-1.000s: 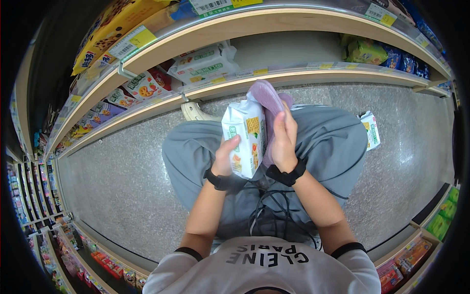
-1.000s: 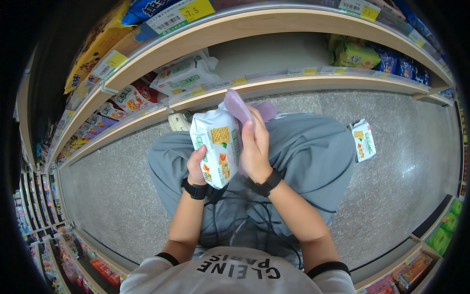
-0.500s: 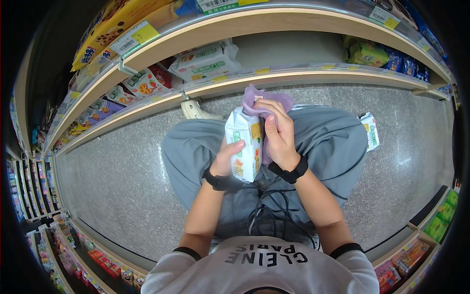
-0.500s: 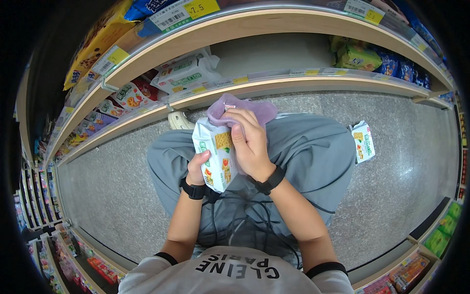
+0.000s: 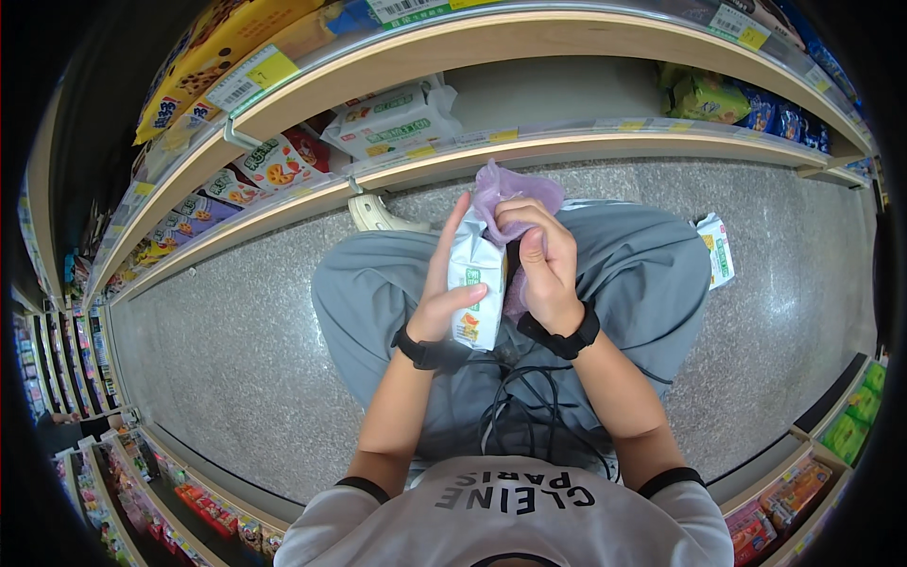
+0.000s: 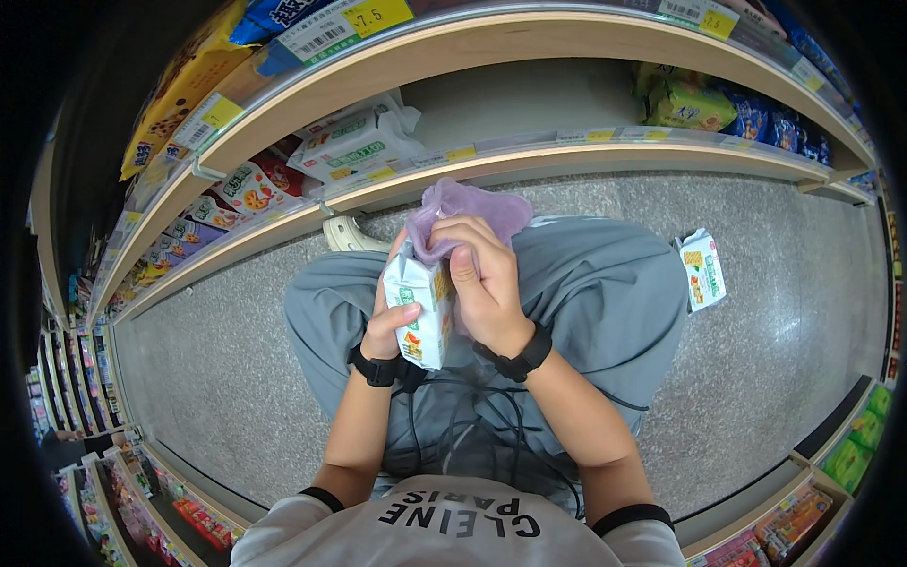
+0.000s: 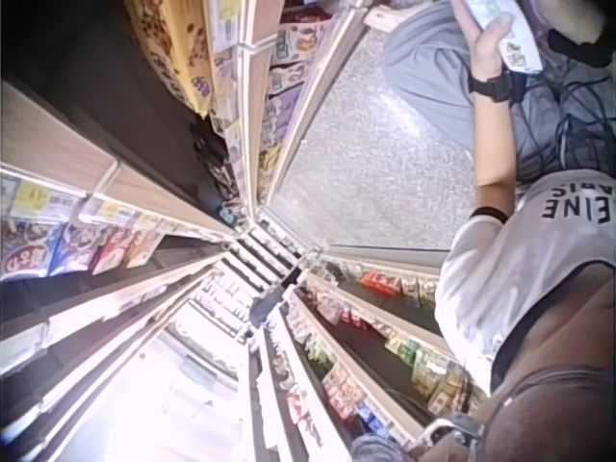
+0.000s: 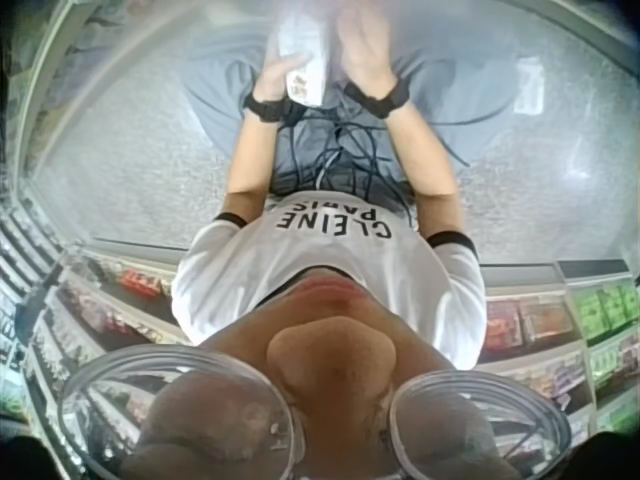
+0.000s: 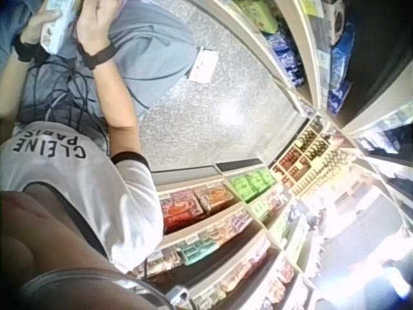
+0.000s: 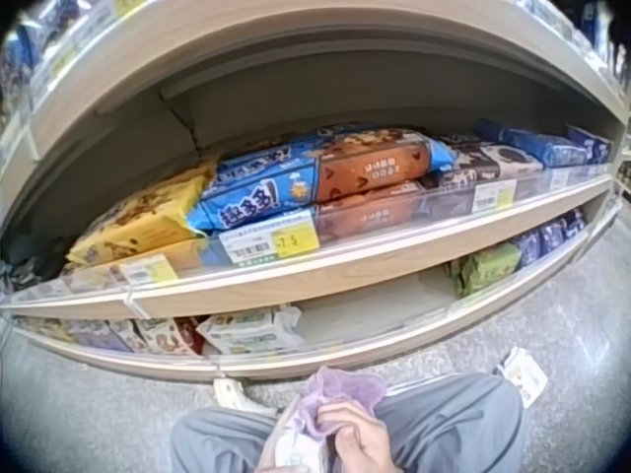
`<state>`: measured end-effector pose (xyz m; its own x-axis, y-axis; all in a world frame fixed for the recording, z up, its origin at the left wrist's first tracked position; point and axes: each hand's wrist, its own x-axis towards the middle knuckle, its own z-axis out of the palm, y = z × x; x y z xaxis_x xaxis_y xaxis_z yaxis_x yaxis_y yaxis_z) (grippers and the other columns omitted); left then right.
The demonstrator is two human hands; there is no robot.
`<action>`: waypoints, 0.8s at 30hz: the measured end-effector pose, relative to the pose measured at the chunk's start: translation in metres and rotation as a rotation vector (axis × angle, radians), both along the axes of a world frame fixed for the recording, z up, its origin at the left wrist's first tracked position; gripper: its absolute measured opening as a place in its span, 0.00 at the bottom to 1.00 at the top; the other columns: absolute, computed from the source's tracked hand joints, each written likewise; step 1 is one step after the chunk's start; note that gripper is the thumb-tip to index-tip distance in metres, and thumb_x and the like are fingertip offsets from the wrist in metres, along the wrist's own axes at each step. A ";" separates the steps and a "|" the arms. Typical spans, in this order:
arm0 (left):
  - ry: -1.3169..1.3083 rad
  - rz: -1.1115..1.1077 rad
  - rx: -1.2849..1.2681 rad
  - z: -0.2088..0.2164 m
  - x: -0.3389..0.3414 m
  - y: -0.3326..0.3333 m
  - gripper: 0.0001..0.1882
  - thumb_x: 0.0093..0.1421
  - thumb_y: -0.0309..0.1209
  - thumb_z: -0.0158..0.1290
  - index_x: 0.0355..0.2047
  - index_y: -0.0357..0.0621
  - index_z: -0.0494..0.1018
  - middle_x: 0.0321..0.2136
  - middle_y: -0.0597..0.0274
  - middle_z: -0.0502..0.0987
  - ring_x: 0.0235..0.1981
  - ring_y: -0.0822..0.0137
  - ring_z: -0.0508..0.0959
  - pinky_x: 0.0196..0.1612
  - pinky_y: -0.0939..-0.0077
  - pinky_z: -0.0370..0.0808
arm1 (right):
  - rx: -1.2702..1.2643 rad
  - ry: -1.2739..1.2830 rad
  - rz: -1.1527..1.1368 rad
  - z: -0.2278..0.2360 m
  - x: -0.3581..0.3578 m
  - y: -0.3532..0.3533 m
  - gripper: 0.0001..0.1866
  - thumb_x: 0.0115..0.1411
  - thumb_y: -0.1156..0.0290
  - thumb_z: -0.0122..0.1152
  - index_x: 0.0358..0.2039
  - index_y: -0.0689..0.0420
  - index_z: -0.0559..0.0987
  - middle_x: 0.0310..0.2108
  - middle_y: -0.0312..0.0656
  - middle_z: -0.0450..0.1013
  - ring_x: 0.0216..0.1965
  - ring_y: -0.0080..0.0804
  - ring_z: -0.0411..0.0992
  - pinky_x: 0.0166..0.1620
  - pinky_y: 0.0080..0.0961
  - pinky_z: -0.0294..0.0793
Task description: Wipe a package of soda biscuits with a purple cloth.
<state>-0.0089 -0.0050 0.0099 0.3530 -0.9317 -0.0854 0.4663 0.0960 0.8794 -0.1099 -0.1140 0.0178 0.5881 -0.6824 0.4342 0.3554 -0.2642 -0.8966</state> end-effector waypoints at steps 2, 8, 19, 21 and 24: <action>-0.023 0.007 -0.010 0.000 0.002 0.002 0.55 0.39 0.38 0.59 0.64 0.36 0.42 0.59 0.51 0.54 0.61 0.63 0.55 0.61 0.73 0.49 | 0.002 0.006 -0.037 -0.002 0.001 0.000 0.21 0.65 0.59 0.42 0.31 0.67 0.73 0.33 0.46 0.72 0.36 0.38 0.69 0.44 0.27 0.65; -0.453 0.117 -0.059 0.017 0.006 0.002 0.59 0.33 0.38 0.63 0.63 0.33 0.44 0.58 0.48 0.57 0.59 0.60 0.60 0.60 0.72 0.53 | 0.505 -0.042 -0.126 -0.007 -0.003 -0.014 0.21 0.67 0.60 0.41 0.36 0.67 0.75 0.34 0.37 0.73 0.35 0.20 0.69 0.42 0.19 0.67; -1.767 0.192 0.315 0.058 -0.011 -0.017 0.49 0.27 0.30 0.64 0.56 0.38 0.58 0.48 0.51 0.66 0.48 0.51 0.65 0.52 0.61 0.59 | -0.033 0.057 -0.118 0.012 -0.028 -0.022 0.21 0.63 0.59 0.46 0.45 0.65 0.73 0.43 0.49 0.73 0.44 0.38 0.71 0.45 0.27 0.68; -1.785 0.203 0.295 0.048 -0.014 -0.021 0.46 0.29 0.31 0.64 0.53 0.37 0.60 0.48 0.51 0.66 0.48 0.50 0.65 0.53 0.60 0.58 | -0.222 0.131 -0.112 0.015 -0.021 -0.019 0.20 0.63 0.60 0.46 0.46 0.63 0.73 0.46 0.49 0.71 0.50 0.46 0.67 0.50 0.33 0.64; -1.706 0.312 0.267 0.035 -0.011 -0.023 0.44 0.29 0.31 0.64 0.51 0.39 0.62 0.47 0.54 0.66 0.50 0.53 0.64 0.51 0.61 0.57 | -0.337 0.248 -0.088 0.014 -0.015 -0.014 0.18 0.63 0.62 0.45 0.46 0.59 0.74 0.49 0.41 0.70 0.56 0.44 0.60 0.56 0.38 0.54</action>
